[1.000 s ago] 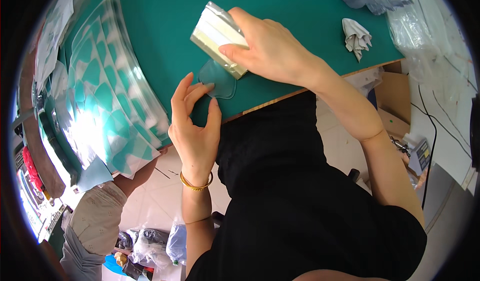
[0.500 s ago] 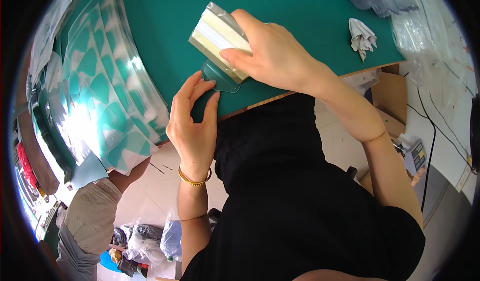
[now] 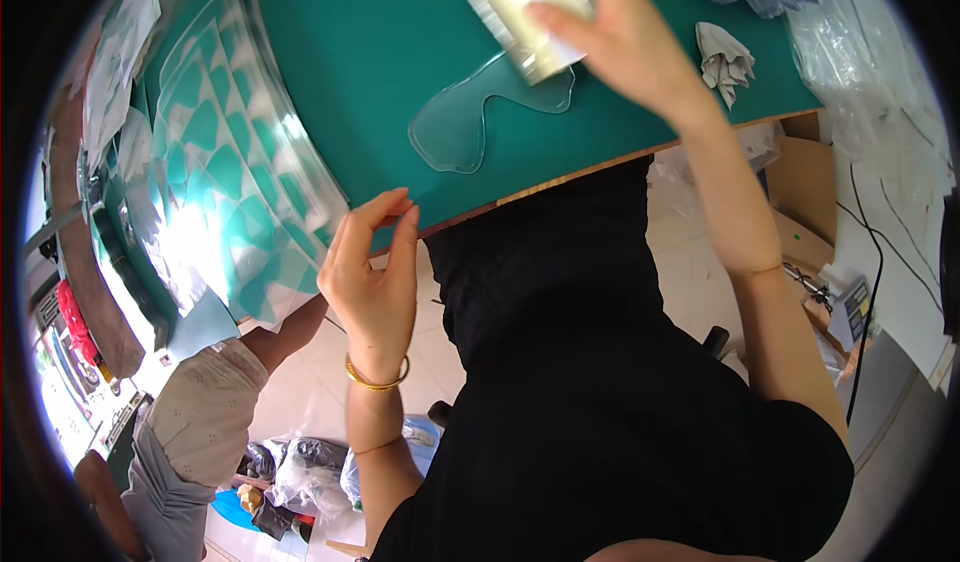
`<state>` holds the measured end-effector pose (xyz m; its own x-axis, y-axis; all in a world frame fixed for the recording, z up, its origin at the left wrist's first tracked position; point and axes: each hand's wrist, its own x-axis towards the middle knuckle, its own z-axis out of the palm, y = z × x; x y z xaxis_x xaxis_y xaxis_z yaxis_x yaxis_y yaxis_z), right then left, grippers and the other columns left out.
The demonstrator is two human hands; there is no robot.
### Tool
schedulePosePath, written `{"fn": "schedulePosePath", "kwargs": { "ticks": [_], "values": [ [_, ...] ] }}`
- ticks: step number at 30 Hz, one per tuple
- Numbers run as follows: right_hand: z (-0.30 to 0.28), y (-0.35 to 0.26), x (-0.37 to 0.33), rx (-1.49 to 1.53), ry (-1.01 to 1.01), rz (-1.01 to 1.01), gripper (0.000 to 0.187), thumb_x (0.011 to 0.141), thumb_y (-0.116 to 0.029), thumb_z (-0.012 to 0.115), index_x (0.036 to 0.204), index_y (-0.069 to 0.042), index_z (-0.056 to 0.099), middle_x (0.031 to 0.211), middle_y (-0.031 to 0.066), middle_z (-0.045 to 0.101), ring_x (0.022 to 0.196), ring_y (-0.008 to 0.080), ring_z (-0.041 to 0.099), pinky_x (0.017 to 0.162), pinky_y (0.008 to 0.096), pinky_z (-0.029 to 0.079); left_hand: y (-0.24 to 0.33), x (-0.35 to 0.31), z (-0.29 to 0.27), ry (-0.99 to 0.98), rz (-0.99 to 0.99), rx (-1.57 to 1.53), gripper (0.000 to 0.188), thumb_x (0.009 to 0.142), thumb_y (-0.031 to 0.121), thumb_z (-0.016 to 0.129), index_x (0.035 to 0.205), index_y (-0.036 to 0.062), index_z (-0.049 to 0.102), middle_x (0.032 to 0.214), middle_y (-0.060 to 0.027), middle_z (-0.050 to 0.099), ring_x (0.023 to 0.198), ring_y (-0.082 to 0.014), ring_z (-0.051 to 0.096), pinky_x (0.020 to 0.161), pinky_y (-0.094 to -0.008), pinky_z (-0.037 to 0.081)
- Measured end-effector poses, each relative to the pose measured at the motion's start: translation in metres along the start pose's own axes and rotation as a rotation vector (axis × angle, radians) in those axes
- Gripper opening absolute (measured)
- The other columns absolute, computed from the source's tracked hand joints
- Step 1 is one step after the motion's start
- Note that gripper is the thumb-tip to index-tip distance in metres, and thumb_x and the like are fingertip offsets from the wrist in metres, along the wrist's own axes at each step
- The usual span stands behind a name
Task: Applying protective film to plastic eyewear lenses and smoothing it out with a scraper.
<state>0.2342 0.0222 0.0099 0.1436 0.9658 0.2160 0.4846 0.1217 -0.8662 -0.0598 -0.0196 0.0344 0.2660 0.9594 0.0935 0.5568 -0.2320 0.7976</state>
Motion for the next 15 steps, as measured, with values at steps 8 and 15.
{"fn": "schedulePosePath", "kwargs": {
  "ticks": [8,15],
  "values": [
    [-0.059,-0.013,-0.001,-0.666,0.120,0.299,0.034,0.093,-0.021,0.065,0.115,0.005,0.059,0.104,0.0219,0.066,0.097,0.0361,0.064,0.083,0.0403,0.051,0.026,0.084,0.025,-0.249,0.329,0.195,0.029,0.079,0.010,0.074,0.104,-0.0021,0.065,0.098,-0.0155,0.065,0.093,-0.0320,0.062,0.084,-0.0380,0.051],
    [-0.079,-0.044,-0.040,-0.693,0.204,-0.076,0.042,0.090,-0.018,0.070,0.129,-0.007,0.059,0.120,0.0130,0.064,0.107,0.0278,0.062,0.093,0.0366,0.048,0.031,0.130,0.052,-0.493,0.432,0.391,0.024,0.071,0.007,0.068,0.091,-0.0039,0.059,0.087,-0.0201,0.059,0.085,-0.0381,0.060,0.078,-0.0441,0.050]
  ]
}}
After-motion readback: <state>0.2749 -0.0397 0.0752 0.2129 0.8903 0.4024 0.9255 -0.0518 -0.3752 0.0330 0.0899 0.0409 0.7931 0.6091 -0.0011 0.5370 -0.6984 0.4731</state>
